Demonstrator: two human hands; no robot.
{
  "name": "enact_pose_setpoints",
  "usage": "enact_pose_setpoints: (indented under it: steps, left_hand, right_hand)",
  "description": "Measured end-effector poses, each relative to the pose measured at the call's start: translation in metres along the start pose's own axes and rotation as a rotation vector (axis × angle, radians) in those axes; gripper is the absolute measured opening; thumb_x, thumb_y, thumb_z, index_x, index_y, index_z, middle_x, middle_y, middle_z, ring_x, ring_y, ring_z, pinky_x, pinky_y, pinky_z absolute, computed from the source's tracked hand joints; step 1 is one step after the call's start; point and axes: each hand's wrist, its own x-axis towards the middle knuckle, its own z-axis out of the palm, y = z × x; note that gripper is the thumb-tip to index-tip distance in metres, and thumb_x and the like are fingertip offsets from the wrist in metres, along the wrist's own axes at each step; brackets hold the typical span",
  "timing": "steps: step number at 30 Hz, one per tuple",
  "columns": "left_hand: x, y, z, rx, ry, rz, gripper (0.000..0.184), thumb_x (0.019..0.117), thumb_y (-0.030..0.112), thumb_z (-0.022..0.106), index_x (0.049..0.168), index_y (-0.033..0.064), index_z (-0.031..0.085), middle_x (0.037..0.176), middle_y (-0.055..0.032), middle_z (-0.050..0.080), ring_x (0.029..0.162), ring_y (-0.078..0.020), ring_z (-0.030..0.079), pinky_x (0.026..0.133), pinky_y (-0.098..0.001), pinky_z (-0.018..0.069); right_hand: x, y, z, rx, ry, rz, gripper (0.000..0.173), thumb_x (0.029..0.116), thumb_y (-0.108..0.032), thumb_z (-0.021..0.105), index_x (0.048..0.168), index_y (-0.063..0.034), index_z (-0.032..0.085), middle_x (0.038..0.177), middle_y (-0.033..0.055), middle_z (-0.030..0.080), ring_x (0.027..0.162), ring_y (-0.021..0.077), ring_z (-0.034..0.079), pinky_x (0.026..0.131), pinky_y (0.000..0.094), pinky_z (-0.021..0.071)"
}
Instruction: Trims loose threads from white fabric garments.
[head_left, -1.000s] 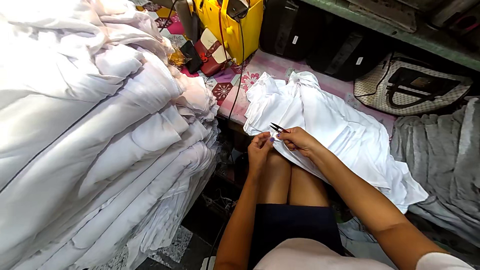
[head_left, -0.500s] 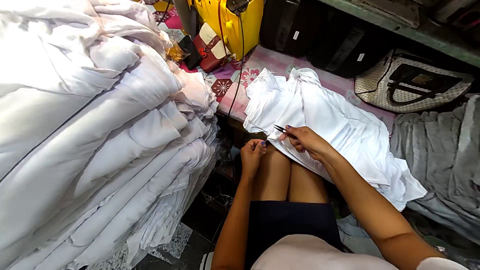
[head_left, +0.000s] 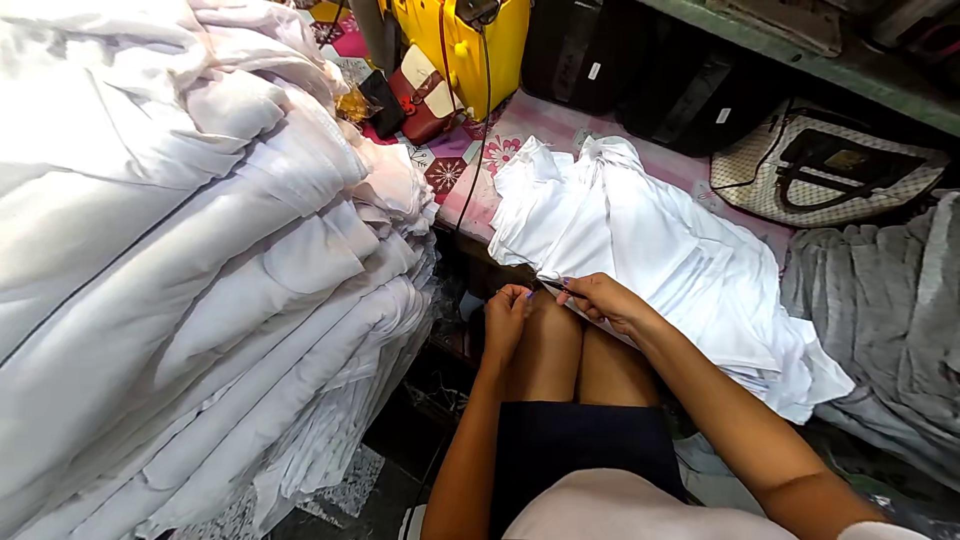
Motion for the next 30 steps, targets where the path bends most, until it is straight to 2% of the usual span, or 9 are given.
enact_pose_setpoints:
  steps: [2, 4, 8, 11, 15, 19, 23, 26, 30]
  left_hand:
    - [-0.006, 0.003, 0.001, 0.198, -0.004, 0.062, 0.016, 0.0993, 0.011, 0.062, 0.105, -0.0021, 0.069, 0.085, -0.0046, 0.068, 0.070, -0.0051, 0.060, 0.069, -0.0229, 0.0507]
    - [-0.011, 0.008, 0.014, 0.327, 0.070, 0.195, 0.024, 0.0946, 0.019, 0.069, 0.107, -0.0007, 0.072, 0.083, -0.0052, 0.065, 0.068, -0.0103, 0.056, 0.068, -0.0284, 0.0483]
    - [-0.002, 0.007, 0.043, 0.479, 0.204, 0.312, 0.024, 0.0952, 0.019, 0.068, 0.104, -0.0021, 0.076, 0.086, -0.0147, 0.071, 0.069, -0.0248, 0.065, 0.068, -0.0436, 0.0533]
    - [0.006, -0.002, 0.044, 0.396, 0.242, 0.379, 0.017, 0.0937, 0.013, 0.066, 0.094, -0.0004, 0.077, 0.081, -0.0112, 0.070, 0.065, -0.0179, 0.063, 0.066, -0.0356, 0.0530]
    - [0.001, -0.003, 0.034, 0.300, 0.198, 0.337, 0.015, 0.0919, 0.012, 0.066, 0.089, -0.0001, 0.076, 0.078, -0.0058, 0.068, 0.064, -0.0071, 0.056, 0.063, -0.0241, 0.0472]
    - [-0.001, -0.005, 0.035, 0.412, 0.251, 0.391, 0.015, 0.0916, 0.010, 0.064, 0.091, -0.0010, 0.073, 0.075, -0.0085, 0.066, 0.060, -0.0146, 0.058, 0.059, -0.0312, 0.0489]
    - [0.005, -0.013, 0.044, 0.599, 0.358, 0.561, 0.021, 0.0906, 0.015, 0.070, 0.103, -0.0015, 0.076, 0.080, -0.0129, 0.071, 0.059, -0.0231, 0.065, 0.055, -0.0387, 0.0526]
    - [0.017, -0.024, 0.048, 0.572, 0.393, 0.649, 0.013, 0.0902, 0.010, 0.069, 0.092, 0.0001, 0.077, 0.076, -0.0117, 0.070, 0.056, -0.0206, 0.064, 0.052, -0.0354, 0.0517]
    - [0.014, -0.019, 0.041, 0.410, 0.287, 0.545, 0.015, 0.0905, 0.011, 0.066, 0.090, 0.0004, 0.077, 0.074, -0.0078, 0.068, 0.059, -0.0125, 0.059, 0.058, -0.0278, 0.0501]
  right_hand:
    - [-0.008, 0.001, -0.007, 0.014, 0.011, -0.011, 0.042, 0.1130, -0.029, 0.040, 0.092, -0.0053, 0.066, 0.053, -0.0106, 0.036, 0.041, -0.0005, 0.030, 0.042, 0.0166, 0.0277]
    - [-0.013, 0.000, -0.011, 0.027, 0.030, -0.032, 0.042, 0.1132, -0.028, 0.039, 0.093, -0.0044, 0.067, 0.053, -0.0108, 0.036, 0.041, -0.0006, 0.030, 0.042, 0.0163, 0.0280]
    - [-0.014, -0.002, -0.012, 0.008, 0.041, -0.082, 0.040, 0.1130, -0.024, 0.039, 0.095, -0.0023, 0.067, 0.053, -0.0106, 0.037, 0.042, -0.0008, 0.032, 0.043, 0.0159, 0.0283]
    - [-0.015, -0.001, -0.018, -0.024, 0.044, -0.058, 0.041, 0.1130, -0.028, 0.039, 0.094, -0.0037, 0.067, 0.053, -0.0111, 0.037, 0.042, -0.0006, 0.031, 0.043, 0.0165, 0.0275]
    - [-0.011, 0.006, -0.021, -0.076, -0.006, -0.009, 0.044, 0.1131, -0.031, 0.038, 0.092, -0.0057, 0.067, 0.052, -0.0111, 0.037, 0.041, -0.0004, 0.031, 0.042, 0.0168, 0.0270]
    - [-0.003, 0.004, -0.013, -0.118, 0.029, -0.002, 0.045, 0.1132, -0.032, 0.038, 0.092, -0.0052, 0.067, 0.053, -0.0103, 0.037, 0.041, 0.0007, 0.030, 0.043, 0.0179, 0.0273]
    - [-0.005, 0.001, -0.013, -0.135, 0.044, -0.013, 0.044, 0.1133, -0.032, 0.038, 0.093, -0.0048, 0.067, 0.053, -0.0099, 0.037, 0.042, 0.0006, 0.030, 0.043, 0.0175, 0.0273]
    - [-0.006, 0.003, -0.016, -0.128, 0.054, -0.011, 0.045, 0.1133, -0.032, 0.038, 0.093, -0.0049, 0.067, 0.053, -0.0102, 0.037, 0.041, 0.0003, 0.030, 0.042, 0.0174, 0.0263]
    - [-0.007, 0.005, -0.019, -0.134, 0.041, 0.005, 0.045, 0.1132, -0.032, 0.039, 0.090, -0.0064, 0.067, 0.052, -0.0107, 0.036, 0.041, 0.0004, 0.030, 0.042, 0.0179, 0.0261]
